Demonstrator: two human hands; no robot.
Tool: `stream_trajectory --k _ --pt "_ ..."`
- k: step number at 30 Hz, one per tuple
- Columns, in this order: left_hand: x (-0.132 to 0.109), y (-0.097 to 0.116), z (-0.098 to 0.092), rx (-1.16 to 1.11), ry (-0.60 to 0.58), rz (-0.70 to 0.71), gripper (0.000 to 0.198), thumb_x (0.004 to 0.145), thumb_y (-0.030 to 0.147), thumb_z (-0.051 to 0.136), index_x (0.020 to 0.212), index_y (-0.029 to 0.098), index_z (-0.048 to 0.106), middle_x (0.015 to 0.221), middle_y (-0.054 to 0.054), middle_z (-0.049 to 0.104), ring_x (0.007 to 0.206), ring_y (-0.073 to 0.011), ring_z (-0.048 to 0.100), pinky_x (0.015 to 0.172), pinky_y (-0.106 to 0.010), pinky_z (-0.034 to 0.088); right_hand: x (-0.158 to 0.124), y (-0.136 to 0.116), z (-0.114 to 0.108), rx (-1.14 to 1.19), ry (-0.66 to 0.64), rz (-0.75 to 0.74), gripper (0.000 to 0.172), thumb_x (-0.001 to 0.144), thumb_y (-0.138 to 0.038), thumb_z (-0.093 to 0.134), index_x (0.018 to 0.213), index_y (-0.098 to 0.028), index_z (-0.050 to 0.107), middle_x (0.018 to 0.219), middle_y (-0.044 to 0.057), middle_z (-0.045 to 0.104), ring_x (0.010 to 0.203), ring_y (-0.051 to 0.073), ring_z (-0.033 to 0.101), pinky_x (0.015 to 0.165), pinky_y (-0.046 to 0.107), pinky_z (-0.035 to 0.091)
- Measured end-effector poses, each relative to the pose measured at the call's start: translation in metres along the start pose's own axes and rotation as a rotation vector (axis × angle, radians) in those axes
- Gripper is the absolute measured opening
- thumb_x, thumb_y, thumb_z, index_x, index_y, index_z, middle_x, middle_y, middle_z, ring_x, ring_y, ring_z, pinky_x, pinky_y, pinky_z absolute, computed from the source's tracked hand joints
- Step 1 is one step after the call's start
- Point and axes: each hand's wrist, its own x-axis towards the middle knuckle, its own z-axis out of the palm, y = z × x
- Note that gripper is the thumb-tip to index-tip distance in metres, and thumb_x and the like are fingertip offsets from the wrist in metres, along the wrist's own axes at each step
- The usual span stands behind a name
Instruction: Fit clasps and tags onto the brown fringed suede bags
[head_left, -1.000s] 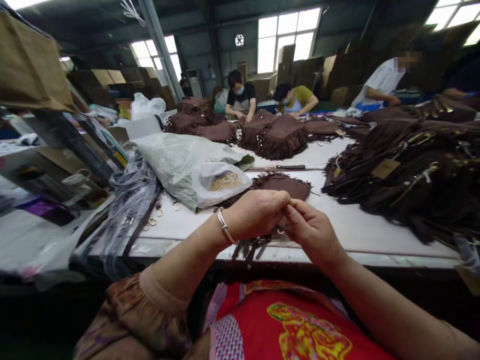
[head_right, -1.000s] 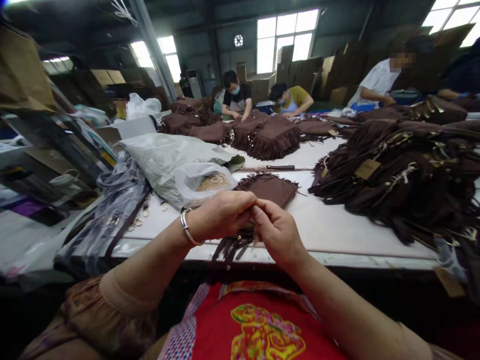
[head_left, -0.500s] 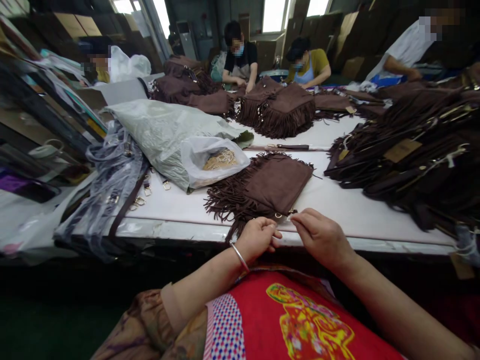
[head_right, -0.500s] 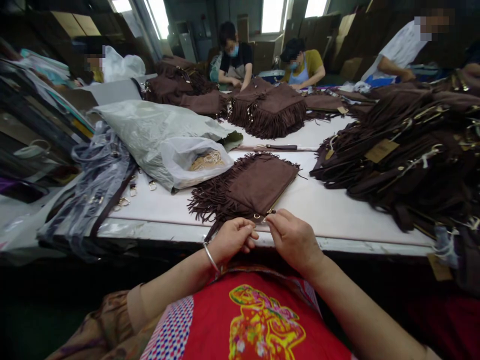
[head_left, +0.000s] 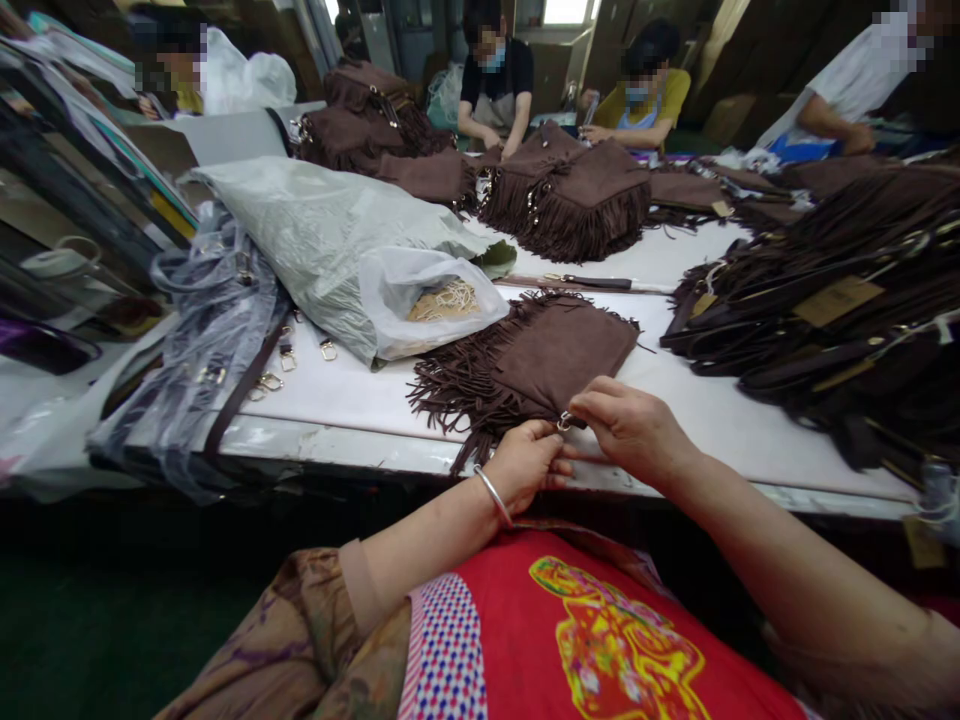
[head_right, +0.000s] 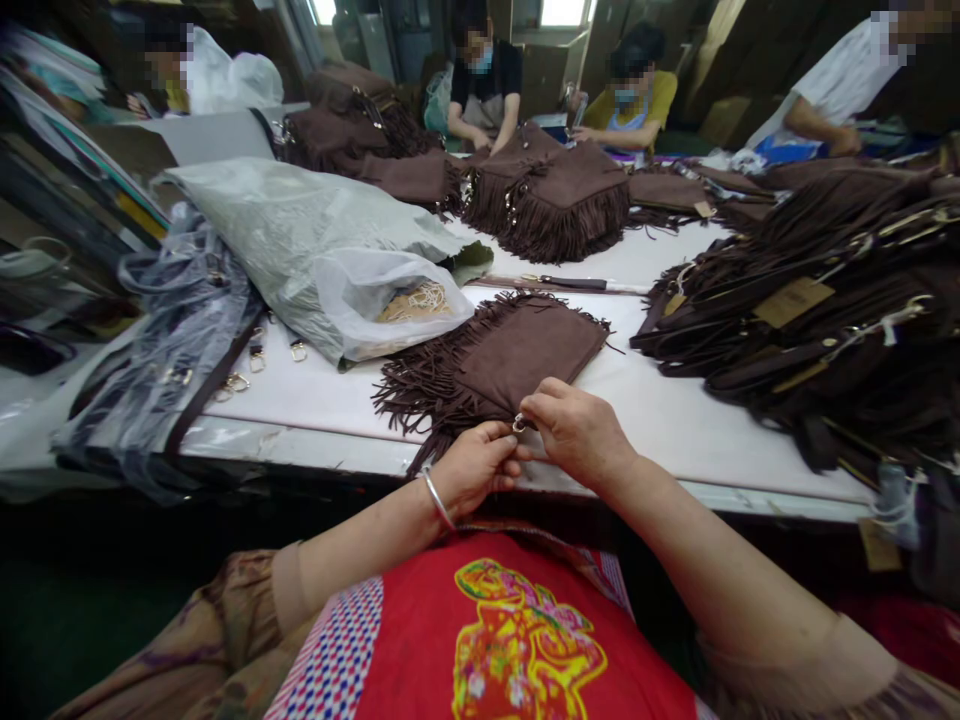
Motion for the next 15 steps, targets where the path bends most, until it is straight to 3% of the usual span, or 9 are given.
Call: stream_trajectory --k 9,15 --pt "-0.003 0.000 -0.003 -0.034 -0.005 0.026 0.015 0.091 0.010 0.048 0.103 0.014 0.056 0.077 -0.002 0.063 0.047 -0.0046 0.051 0.041 -0.013 0.042 0.005 -0.013 -0.020 -0.301 -0.103 -0.091 0.015 0.088 -0.015 0.055 0.091 -0.020 0.069 0.086 0.004 0.060 0.074 0.016 0.052 0.058 0.029 0.026" --pt "-0.003 0.000 -0.003 -0.030 0.000 0.024 0.014 0.091 0.011 0.049 0.102 0.015 0.057 0.076 -0.001 0.063 0.047 -0.0046 0.051 0.041 -0.013 0.041 0.009 -0.015 -0.019 -0.372 -0.172 -0.191 0.012 0.085 -0.011 0.058 0.086 -0.020 0.066 0.086 0.005 0.059 0.075 0.018 0.049 0.059 0.031 0.026"
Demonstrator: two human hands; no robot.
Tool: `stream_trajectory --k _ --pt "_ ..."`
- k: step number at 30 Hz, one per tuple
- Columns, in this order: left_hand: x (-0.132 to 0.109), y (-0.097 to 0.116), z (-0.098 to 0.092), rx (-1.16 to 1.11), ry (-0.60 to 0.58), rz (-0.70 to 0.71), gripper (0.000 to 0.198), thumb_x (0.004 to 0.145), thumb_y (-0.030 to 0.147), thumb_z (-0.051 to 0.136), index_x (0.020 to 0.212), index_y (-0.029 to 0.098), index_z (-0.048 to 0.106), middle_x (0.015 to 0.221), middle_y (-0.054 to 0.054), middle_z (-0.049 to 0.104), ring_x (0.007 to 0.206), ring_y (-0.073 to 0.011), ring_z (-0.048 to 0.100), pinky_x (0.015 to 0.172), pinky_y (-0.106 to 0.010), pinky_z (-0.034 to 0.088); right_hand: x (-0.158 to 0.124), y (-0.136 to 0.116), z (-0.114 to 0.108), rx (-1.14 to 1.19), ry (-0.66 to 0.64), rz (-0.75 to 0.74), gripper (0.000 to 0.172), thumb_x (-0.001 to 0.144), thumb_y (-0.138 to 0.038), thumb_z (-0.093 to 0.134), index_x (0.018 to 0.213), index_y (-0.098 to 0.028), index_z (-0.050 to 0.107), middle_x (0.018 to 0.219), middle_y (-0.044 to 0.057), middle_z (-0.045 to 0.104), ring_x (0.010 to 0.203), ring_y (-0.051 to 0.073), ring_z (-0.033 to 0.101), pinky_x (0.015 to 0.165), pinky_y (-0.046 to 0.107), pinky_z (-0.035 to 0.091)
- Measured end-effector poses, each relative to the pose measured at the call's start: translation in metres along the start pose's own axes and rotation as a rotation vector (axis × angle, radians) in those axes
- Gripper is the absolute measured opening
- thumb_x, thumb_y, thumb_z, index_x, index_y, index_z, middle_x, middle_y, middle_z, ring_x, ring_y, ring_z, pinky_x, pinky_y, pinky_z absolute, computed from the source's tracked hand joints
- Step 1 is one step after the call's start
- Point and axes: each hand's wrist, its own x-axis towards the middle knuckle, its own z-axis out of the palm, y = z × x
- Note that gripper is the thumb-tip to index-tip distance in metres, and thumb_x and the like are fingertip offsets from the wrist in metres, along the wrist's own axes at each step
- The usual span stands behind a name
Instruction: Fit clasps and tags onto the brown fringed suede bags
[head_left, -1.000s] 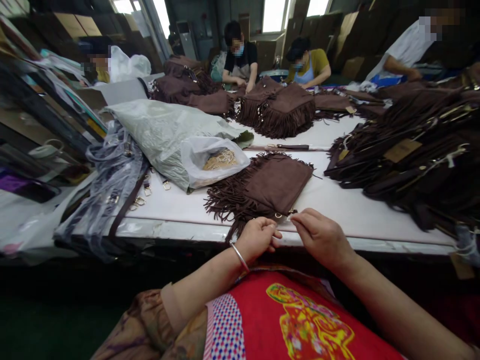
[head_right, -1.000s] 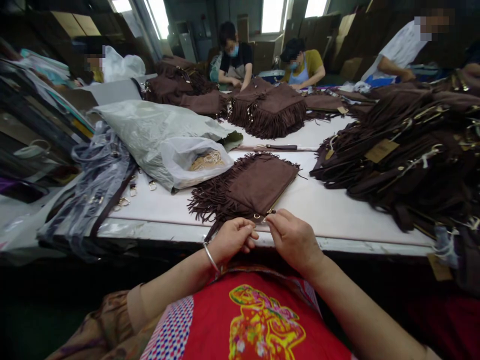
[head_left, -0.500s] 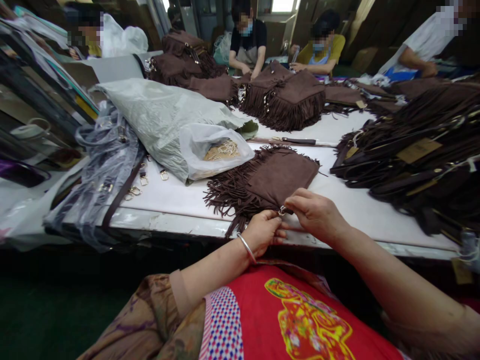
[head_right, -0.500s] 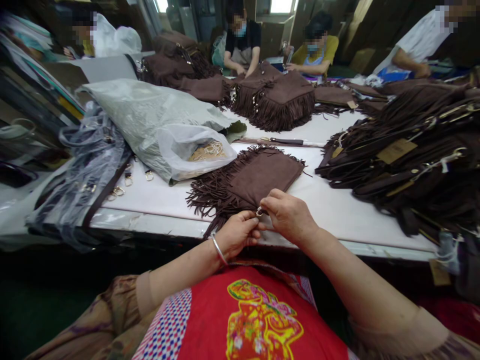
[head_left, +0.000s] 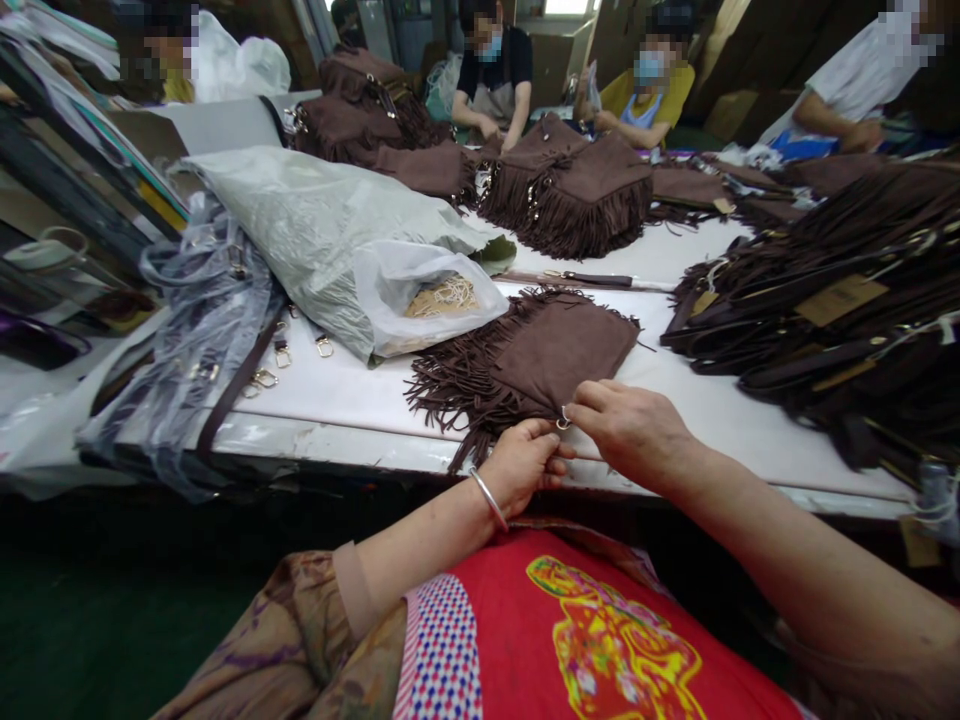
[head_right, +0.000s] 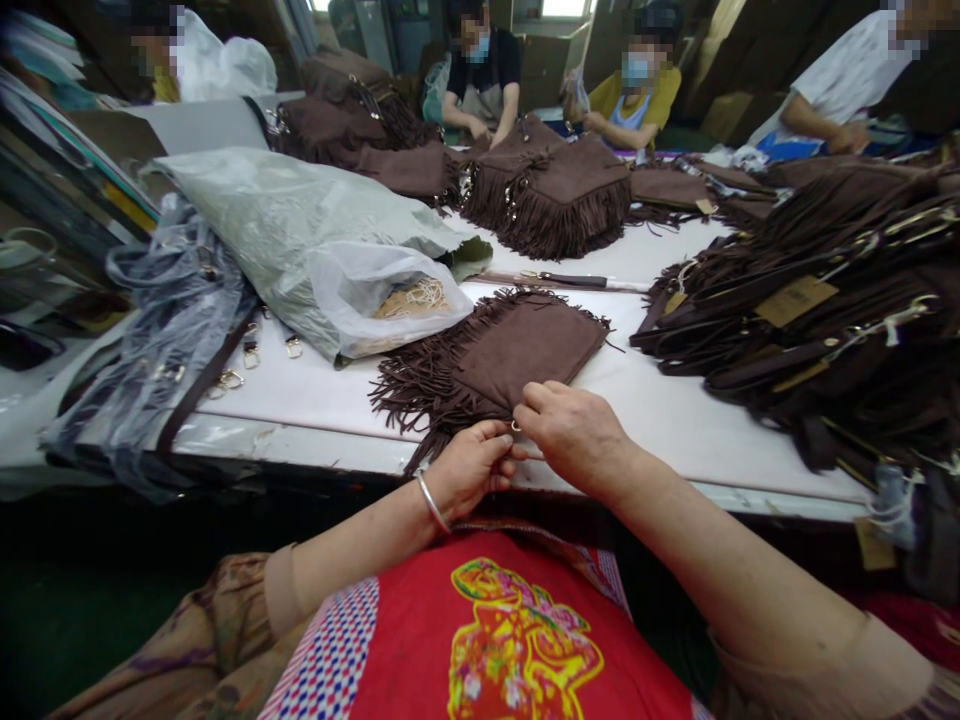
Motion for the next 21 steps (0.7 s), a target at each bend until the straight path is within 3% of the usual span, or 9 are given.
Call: stream_trajectory --k 7,11,16,18,21 --pt "0.010 -0.008 0.004 0.037 0.012 0.042 0.005 0.090 0.018 0.057 0.091 0.014 0.058 0.075 -0.001 0.063 0.047 -0.0043 0.050 0.040 -0.013 0.039 -0.003 -0.004 0.013 0.046 -0.032 0.023 0.013 0.084 -0.012 0.057 0.082 -0.021 0.065 0.086 0.005 0.060 0.075 0.018 0.050 0.057 0.031 0.025" --pt "0.013 -0.008 0.008 0.041 0.036 0.040 0.009 0.092 0.019 0.056 0.084 0.013 0.056 0.074 -0.001 0.061 0.046 -0.0037 0.049 0.039 -0.013 0.038 -0.008 -0.007 0.019 0.048 -0.023 0.065 0.016 0.087 -0.014 0.054 0.083 -0.022 0.066 0.087 0.004 0.061 0.074 0.016 0.052 0.057 0.030 0.024" --pt "0.003 -0.005 0.006 0.141 0.065 -0.034 0.012 0.093 0.016 0.052 0.082 0.013 0.057 0.071 -0.001 0.063 0.047 -0.0055 0.054 0.041 -0.015 0.043 -0.023 -0.011 0.019 0.103 -0.023 0.200 0.026 0.091 -0.016 0.048 0.108 -0.023 0.067 0.090 0.005 0.067 0.071 0.016 0.058 0.056 0.028 0.030" --pt "-0.005 -0.005 0.002 0.231 0.085 -0.048 0.013 0.092 0.014 0.051 0.080 0.014 0.057 0.068 -0.001 0.063 0.044 -0.0057 0.053 0.040 -0.015 0.041 -0.033 -0.015 0.021 0.191 -0.022 0.295 0.026 0.094 -0.023 0.047 0.111 -0.022 0.067 0.088 0.005 0.070 0.073 0.018 0.063 0.059 0.028 0.036" --pt "-0.019 -0.007 -0.003 0.369 0.092 -0.024 0.017 0.091 0.014 0.051 0.075 0.015 0.056 0.061 0.001 0.062 0.040 -0.0048 0.047 0.039 -0.015 0.038 -0.047 -0.022 0.030 0.519 -0.013 0.455 0.024 0.093 -0.028 0.051 0.106 -0.023 0.070 0.093 0.004 0.074 0.081 0.019 0.068 0.068 0.028 0.046"
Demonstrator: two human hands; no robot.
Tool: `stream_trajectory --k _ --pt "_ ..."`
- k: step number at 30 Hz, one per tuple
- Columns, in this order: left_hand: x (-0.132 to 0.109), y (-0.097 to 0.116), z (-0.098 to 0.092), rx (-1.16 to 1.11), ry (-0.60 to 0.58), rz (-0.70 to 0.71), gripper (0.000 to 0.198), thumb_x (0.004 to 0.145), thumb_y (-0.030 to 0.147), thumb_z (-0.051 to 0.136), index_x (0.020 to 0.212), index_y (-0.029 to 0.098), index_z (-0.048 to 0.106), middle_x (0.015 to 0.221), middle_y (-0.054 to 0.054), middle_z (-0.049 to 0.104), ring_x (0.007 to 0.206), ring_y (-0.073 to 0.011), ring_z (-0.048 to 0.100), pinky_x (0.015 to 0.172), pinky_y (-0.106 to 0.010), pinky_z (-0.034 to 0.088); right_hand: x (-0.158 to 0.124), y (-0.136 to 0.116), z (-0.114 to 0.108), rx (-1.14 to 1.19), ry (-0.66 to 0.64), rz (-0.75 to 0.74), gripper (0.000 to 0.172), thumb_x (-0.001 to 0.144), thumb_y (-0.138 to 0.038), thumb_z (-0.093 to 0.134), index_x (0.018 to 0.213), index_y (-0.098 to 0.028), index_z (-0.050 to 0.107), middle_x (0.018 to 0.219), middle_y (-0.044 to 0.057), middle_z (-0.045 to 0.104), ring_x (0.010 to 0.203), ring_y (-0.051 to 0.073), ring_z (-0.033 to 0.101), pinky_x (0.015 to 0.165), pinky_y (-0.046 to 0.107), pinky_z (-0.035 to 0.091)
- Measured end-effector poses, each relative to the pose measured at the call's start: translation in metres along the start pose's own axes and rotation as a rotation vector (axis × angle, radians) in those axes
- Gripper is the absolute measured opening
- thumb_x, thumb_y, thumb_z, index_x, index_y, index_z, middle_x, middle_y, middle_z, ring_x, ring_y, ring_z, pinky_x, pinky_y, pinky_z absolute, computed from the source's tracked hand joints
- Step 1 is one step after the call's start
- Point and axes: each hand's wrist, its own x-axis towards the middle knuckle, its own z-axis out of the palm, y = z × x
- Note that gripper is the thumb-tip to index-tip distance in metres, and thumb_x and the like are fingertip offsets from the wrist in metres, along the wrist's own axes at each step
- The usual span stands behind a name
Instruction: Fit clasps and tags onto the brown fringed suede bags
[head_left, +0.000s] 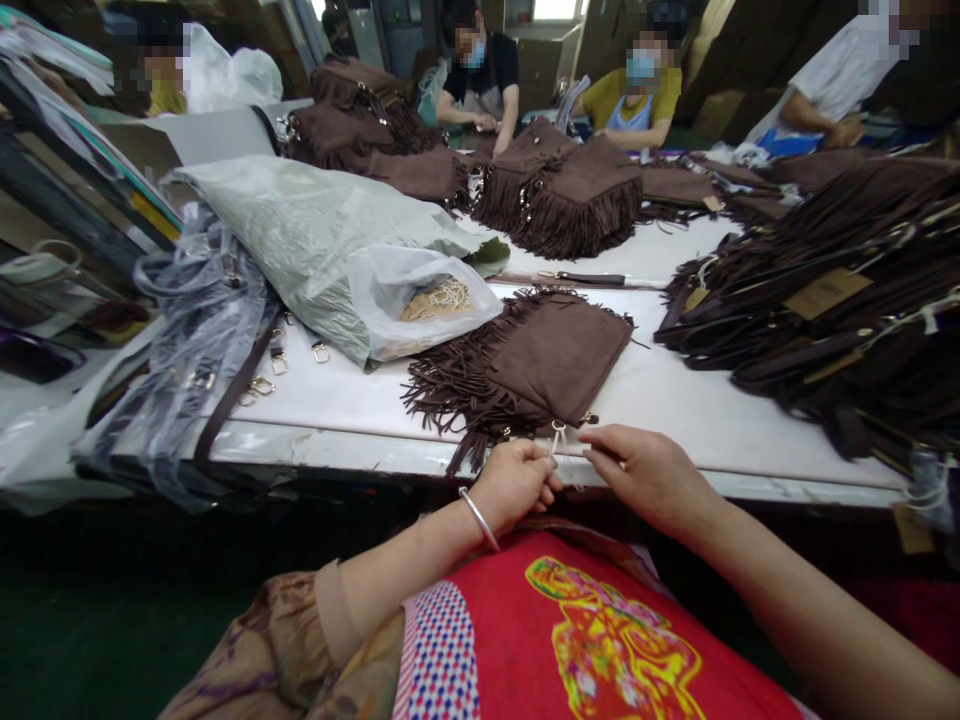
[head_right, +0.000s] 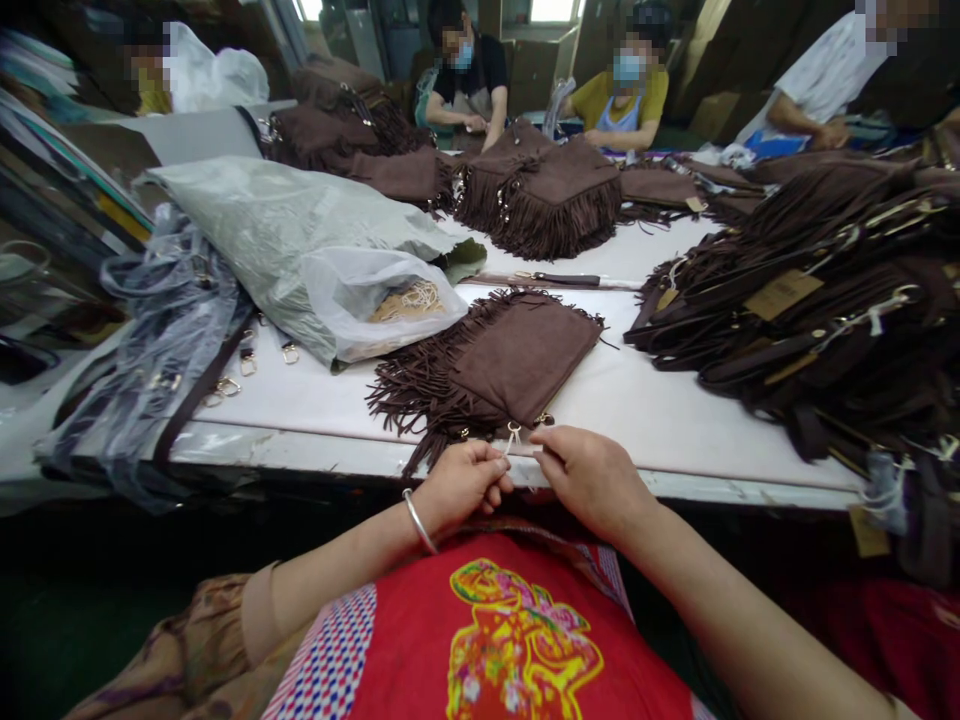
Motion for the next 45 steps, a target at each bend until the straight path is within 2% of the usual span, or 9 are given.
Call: stream_trajectory --k 3,8,12,16,22,27,35,39,45 --pt "-0.011 -0.004 -0.003 0.066 0.008 0.053 0.017 0.090 0.017 0.053 0.074 0.015 0.057 0.060 0.002 0.061 0.039 -0.0044 0.047 0.040 -0.014 0.038 -0.008 -0.001 0.014 0.243 0.008 0.147 0.024 0.089 -0.029 0.054 0.105 -0.022 0.071 0.096 0.003 0.075 0.085 0.019 0.069 0.075 0.029 0.050" --pt "-0.016 -0.006 -0.005 0.094 0.019 0.159 0.011 0.088 0.020 0.056 0.078 0.016 0.059 0.066 0.000 0.064 0.045 -0.0061 0.053 0.042 -0.015 0.042 -0.004 -0.014 0.035 0.243 0.041 0.243 0.034 0.087 -0.039 0.055 0.110 -0.017 0.069 0.093 0.008 0.071 0.083 0.022 0.064 0.076 0.034 0.048" --pt "-0.010 -0.009 -0.009 0.018 -0.009 0.239 0.027 0.088 0.038 0.061 0.076 0.014 0.060 0.065 -0.001 0.063 0.045 -0.0076 0.054 0.044 -0.019 0.048 0.003 -0.023 0.040 0.277 -0.036 0.256 0.023 0.085 -0.035 0.053 0.083 -0.022 0.072 0.079 0.004 0.066 0.073 0.019 0.060 0.067 0.031 0.044" --pt "-0.003 -0.011 -0.012 -0.091 0.011 0.175 0.038 0.089 0.048 0.057 0.074 0.013 0.061 0.059 -0.001 0.060 0.040 -0.0069 0.048 0.039 -0.019 0.044 -0.003 -0.021 0.032 0.334 -0.040 0.233 0.027 0.085 -0.034 0.051 0.069 -0.020 0.067 0.079 0.003 0.065 0.075 0.018 0.059 0.071 0.031 0.045" --pt "-0.002 -0.012 -0.012 -0.145 0.011 0.029 0.020 0.084 0.028 0.064 0.072 0.012 0.062 0.066 -0.002 0.063 0.044 -0.0045 0.049 0.041 -0.014 0.041 -0.024 -0.023 0.024 0.953 -0.143 0.478 0.036 0.079 -0.054 0.064 0.076 -0.019 0.067 0.069 -0.001 0.062 0.063 0.014 0.052 0.060 0.027 0.042" --pt "-0.006 -0.013 -0.015 -0.278 -0.083 -0.018 0.024 0.075 0.032 0.077 0.078 0.013 0.064 0.075 -0.002 0.065 0.052 -0.0036 0.051 0.044 -0.013 0.042 -0.030 -0.032 0.033 1.306 -0.131 0.658 0.041 0.067 -0.055 0.077 0.080 -0.017 0.067 0.074 0.001 0.066 0.062 0.014 0.054 0.058 0.027 0.043" --pt "-0.012 -0.012 -0.013 -0.243 -0.056 0.025 0.029 0.073 0.037 0.078 0.078 0.012 0.064 0.069 0.001 0.058 0.050 -0.0038 0.047 0.043 -0.013 0.039 -0.022 -0.019 0.039 0.913 0.031 0.511 0.036 0.076 -0.037 0.068 0.108 -0.022 0.070 0.078 -0.001 0.067 0.067 0.015 0.058 0.061 0.027 0.045" --pt "-0.016 -0.010 -0.010 -0.176 -0.072 0.030 0.029 0.075 0.039 0.075 0.074 0.013 0.061 0.063 0.002 0.056 0.046 -0.0039 0.044 0.042 -0.015 0.038 -0.009 -0.029 0.034 1.204 -0.153 0.521 0.032 0.076 -0.048 0.070 0.086 -0.018 0.075 0.078 0.003 0.072 0.072 0.019 0.064 0.067 0.031 0.050" --pt "-0.018 -0.011 -0.011 -0.146 -0.057 0.052 0.029 0.075 0.040 0.072 0.072 0.014 0.059 0.059 0.003 0.053 0.044 -0.0045 0.043 0.043 -0.016 0.036 -0.001 -0.040 0.036 1.442 -0.121 0.676 0.038 0.061 -0.048 0.083 0.074 -0.015 0.071 0.070 0.006 0.071 0.061 0.017 0.062 0.060 0.030 0.050"
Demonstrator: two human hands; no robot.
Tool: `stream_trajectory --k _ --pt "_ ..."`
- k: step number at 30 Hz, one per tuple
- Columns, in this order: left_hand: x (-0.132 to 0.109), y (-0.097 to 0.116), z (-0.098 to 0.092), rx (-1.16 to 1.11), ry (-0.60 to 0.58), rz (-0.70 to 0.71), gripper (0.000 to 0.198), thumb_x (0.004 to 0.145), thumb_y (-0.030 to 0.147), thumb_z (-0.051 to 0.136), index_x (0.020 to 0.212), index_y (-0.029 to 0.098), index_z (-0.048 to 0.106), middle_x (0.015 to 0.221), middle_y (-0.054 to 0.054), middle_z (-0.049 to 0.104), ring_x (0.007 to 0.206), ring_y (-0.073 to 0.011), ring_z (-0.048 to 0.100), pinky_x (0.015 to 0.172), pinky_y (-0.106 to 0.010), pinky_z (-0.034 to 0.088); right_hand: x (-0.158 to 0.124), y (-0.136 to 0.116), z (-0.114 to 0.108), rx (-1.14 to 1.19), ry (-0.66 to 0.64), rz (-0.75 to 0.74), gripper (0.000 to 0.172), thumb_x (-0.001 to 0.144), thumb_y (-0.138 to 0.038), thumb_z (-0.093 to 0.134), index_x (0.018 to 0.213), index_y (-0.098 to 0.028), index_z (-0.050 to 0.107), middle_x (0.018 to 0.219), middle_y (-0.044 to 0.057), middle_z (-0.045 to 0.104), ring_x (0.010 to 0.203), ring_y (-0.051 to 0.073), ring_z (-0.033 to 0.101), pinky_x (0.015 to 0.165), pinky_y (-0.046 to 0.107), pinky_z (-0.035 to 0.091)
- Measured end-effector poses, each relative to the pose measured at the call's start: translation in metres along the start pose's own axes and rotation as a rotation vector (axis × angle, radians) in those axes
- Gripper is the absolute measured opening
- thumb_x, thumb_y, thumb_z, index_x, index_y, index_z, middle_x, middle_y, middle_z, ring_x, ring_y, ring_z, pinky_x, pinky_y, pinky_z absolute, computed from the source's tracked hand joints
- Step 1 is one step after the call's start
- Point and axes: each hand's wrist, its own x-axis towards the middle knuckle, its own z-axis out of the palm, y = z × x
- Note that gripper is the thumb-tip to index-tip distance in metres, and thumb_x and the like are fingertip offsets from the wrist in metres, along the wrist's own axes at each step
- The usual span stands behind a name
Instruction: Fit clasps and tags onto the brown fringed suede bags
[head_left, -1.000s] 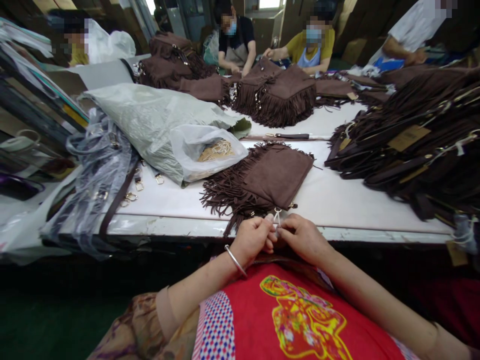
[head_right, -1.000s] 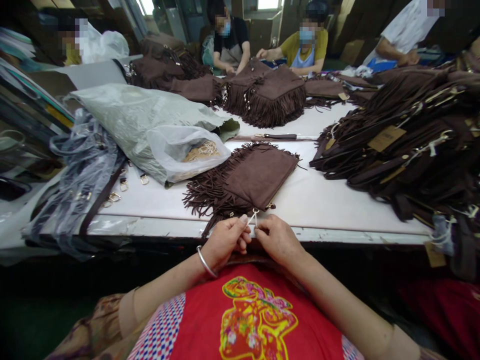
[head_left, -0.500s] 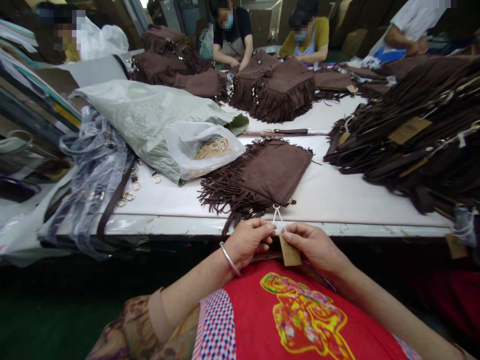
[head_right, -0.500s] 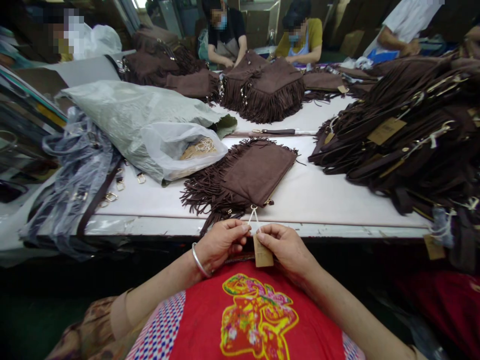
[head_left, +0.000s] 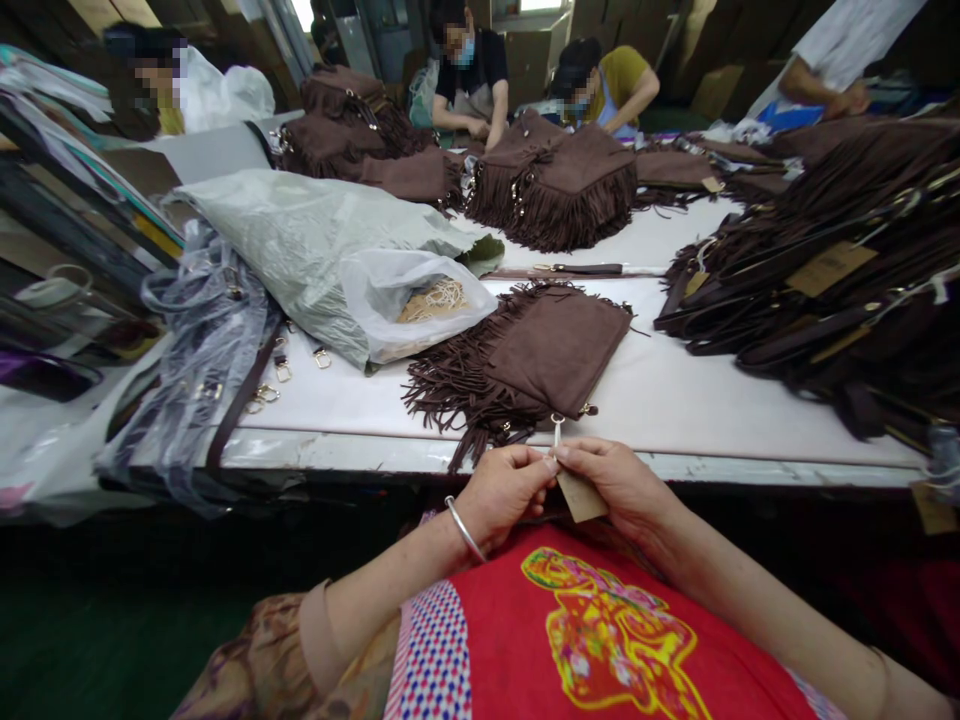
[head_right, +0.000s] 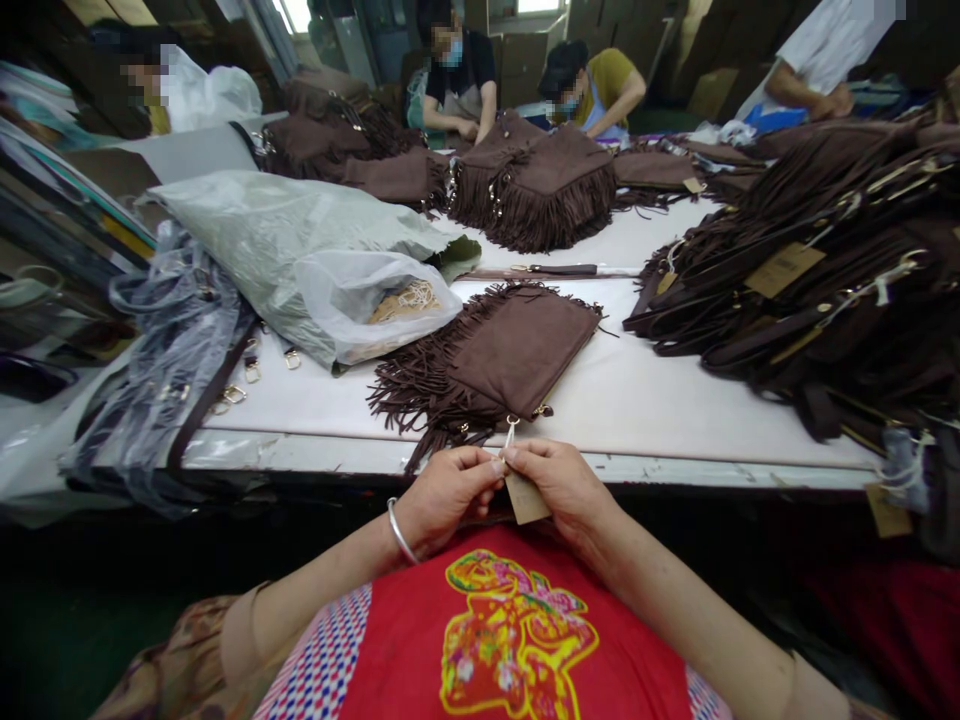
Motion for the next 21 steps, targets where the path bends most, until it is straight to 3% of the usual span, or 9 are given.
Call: stream_trajectory --k 7,11,13,16,18,21 --pt "0.001 -0.004 -0.003 0.087 0.055 0.046 0.027 0.078 0.040 0.068 0.072 0.015 0.061 0.053 0.005 0.050 0.043 -0.0059 0.042 0.043 -0.018 0.036 0.001 0.004 -0.001 -0.031 0.053 -0.008 0.033 0.062 -0.044 0.079 0.074 -0.014 0.071 0.071 0.005 0.072 0.061 0.016 0.061 0.059 0.029 0.049" --pt "0.004 -0.002 -0.002 0.101 0.148 0.214 0.025 0.079 0.037 0.070 0.080 0.012 0.068 0.059 0.002 0.055 0.049 -0.0064 0.045 0.046 -0.017 0.036 0.001 0.004 -0.003 -0.132 0.113 -0.036 0.033 0.063 -0.046 0.080 0.070 -0.014 0.072 0.062 0.001 0.067 0.054 0.012 0.054 0.051 0.024 0.040" --pt "0.007 -0.001 -0.002 -0.062 0.051 0.265 0.026 0.079 0.036 0.071 0.087 0.012 0.068 0.063 0.002 0.057 0.051 -0.0058 0.046 0.047 -0.017 0.035 -0.001 0.003 -0.006 -0.142 0.053 -0.053 0.035 0.065 -0.047 0.080 0.075 -0.014 0.075 0.067 0.002 0.070 0.058 0.013 0.057 0.055 0.025 0.043" --pt "0.011 0.001 -0.002 -0.328 -0.178 0.226 0.026 0.083 0.039 0.069 0.088 0.014 0.062 0.064 0.003 0.058 0.045 -0.0047 0.044 0.043 -0.016 0.033 -0.005 0.002 -0.017 -0.100 -0.039 -0.039 0.043 0.067 -0.045 0.081 0.099 -0.017 0.076 0.088 0.006 0.076 0.072 0.017 0.065 0.068 0.029 0.051" --pt "0.012 0.002 -0.005 -0.367 -0.237 0.203 0.026 0.083 0.039 0.069 0.085 0.016 0.058 0.071 0.001 0.061 0.046 -0.0052 0.049 0.042 -0.016 0.036 -0.006 0.002 -0.026 -0.027 -0.012 -0.019 0.047 0.065 -0.041 0.084 0.105 -0.018 0.075 0.092 0.007 0.076 0.076 0.019 0.067 0.072 0.032 0.053" --pt "0.012 0.003 -0.012 -0.234 -0.265 0.168 0.027 0.080 0.036 0.074 0.091 0.014 0.060 0.079 -0.001 0.064 0.058 -0.0082 0.060 0.050 -0.017 0.045 -0.004 0.003 -0.033 0.114 0.123 -0.067 0.047 0.059 -0.038 0.088 0.099 -0.018 0.075 0.088 0.006 0.076 0.075 0.019 0.068 0.074 0.035 0.055"
